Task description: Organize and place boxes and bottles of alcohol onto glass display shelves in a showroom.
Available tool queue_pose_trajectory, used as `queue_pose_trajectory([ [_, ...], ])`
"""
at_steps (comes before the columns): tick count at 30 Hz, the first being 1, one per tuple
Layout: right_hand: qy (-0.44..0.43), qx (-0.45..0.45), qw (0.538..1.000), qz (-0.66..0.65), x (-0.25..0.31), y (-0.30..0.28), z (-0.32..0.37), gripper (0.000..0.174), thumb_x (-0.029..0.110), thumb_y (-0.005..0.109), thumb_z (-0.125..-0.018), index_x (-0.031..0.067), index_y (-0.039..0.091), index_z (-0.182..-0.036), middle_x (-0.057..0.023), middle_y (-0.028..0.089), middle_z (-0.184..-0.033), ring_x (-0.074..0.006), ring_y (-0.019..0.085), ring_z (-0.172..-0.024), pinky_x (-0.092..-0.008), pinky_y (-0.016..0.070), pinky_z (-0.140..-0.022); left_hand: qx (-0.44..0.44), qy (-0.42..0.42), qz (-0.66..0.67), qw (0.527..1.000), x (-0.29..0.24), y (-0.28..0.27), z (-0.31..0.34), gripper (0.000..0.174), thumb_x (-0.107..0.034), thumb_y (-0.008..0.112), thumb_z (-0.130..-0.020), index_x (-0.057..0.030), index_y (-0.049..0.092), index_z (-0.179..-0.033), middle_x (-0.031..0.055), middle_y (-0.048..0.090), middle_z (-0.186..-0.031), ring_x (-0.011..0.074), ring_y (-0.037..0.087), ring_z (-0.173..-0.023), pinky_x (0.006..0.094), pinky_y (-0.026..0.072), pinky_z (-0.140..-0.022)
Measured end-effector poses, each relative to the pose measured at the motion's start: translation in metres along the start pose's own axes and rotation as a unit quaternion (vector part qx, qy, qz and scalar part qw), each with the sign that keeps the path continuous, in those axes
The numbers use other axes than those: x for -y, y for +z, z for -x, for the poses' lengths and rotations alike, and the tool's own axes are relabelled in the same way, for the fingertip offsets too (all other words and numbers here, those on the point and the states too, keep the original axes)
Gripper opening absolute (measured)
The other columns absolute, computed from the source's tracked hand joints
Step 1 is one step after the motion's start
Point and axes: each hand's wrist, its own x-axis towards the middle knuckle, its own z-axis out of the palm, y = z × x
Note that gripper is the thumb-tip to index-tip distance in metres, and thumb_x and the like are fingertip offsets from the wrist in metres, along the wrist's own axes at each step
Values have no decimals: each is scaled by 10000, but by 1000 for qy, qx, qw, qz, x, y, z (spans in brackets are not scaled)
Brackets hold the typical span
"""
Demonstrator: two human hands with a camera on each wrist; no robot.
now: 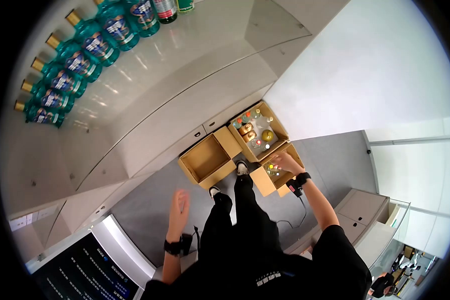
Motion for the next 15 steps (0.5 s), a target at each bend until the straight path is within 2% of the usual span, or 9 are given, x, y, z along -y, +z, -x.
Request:
queue_pose_trajectory([
  [1,30,4,999,40,-10,2,-23,271,136,591,-781,2,558,-1014,-78,636,-774,-137,606,-635,-240,466,-530,-9,4,-6,1000,2,4,0,323,-133,478,-888,-10,414,-1179,135,551,-1072,220,548,-938,315,437,-799],
  [2,24,26,999,-16,-32,5,-61,275,165,598,-765,-3,564,-980,-96,633,-762,-149,619,-625,-253,479,-519,-26,-12,4,1000,6,13,-1,316,-138,479,-890,-7,421,-1172,140,556,-1069,217,556,-925,312,443,-789],
  [3,27,24,999,21,-43,10,-87,302,200,590,-755,-5,565,-975,-149,635,-792,-223,639,-699,-323,509,-587,-41,-25,13,999,10,15,8,310,-143,479,-892,-4,428,-1165,144,561,-1065,214,564,-912,310,448,-779],
  [5,-110,-72,954,268,-102,23,-176,317,227,567,-746,-2,562,-965,-198,628,-846,-312,624,-788,-399,507,-668,-15,-47,-67,997,37,24,17,322,-145,479,-895,0,421,-1177,146,571,-1040,210,578,-881,303,456,-762],
  [7,-17,-111,950,292,-101,34,-225,326,236,565,-730,20,562,-974,-209,615,-911,-366,592,-849,-447,486,-723,-30,-154,-31,987,71,32,46,327,-150,479,-897,0,420,-1182,147,578,-1023,194,578,-880,294,457,-756],
  [11,47,-161,943,287,-99,58,-325,310,218,475,-791,75,540,-1058,-188,536,-1109,-327,577,-949,-432,492,-739,-54,-246,-42,967,102,71,52,301,-152,487,-895,-12,435,-1156,103,586,-943,174,568,-866,286,443,-771],
  [12,-12,-179,943,282,-129,70,-370,357,235,488,-789,108,507,-1121,-186,543,-1069,-350,579,-923,-449,489,-741,-56,-249,-54,965,111,77,60,303,-144,487,-893,-9,432,-1158,108,588,-939,174,568,-859,287,443,-771],
  [13,8,-189,930,316,-118,76,-382,385,250,516,-783,134,484,-1149,-186,548,-1018,-348,581,-906,-439,498,-724,-42,-239,-85,966,132,81,72,310,-125,480,-892,5,415,-1167,114,588,-935,173,567,-859,292,439,-786],
  [15,14,-194,943,268,-98,84,-388,405,273,551,-779,98,455,-1132,-221,530,-1010,-373,580,-864,-438,493,-737,-27,-192,6,981,161,88,97,301,-40,433,-883,22,391,-1175,112,579,-945,181,565,-888,301,431,-821],
])
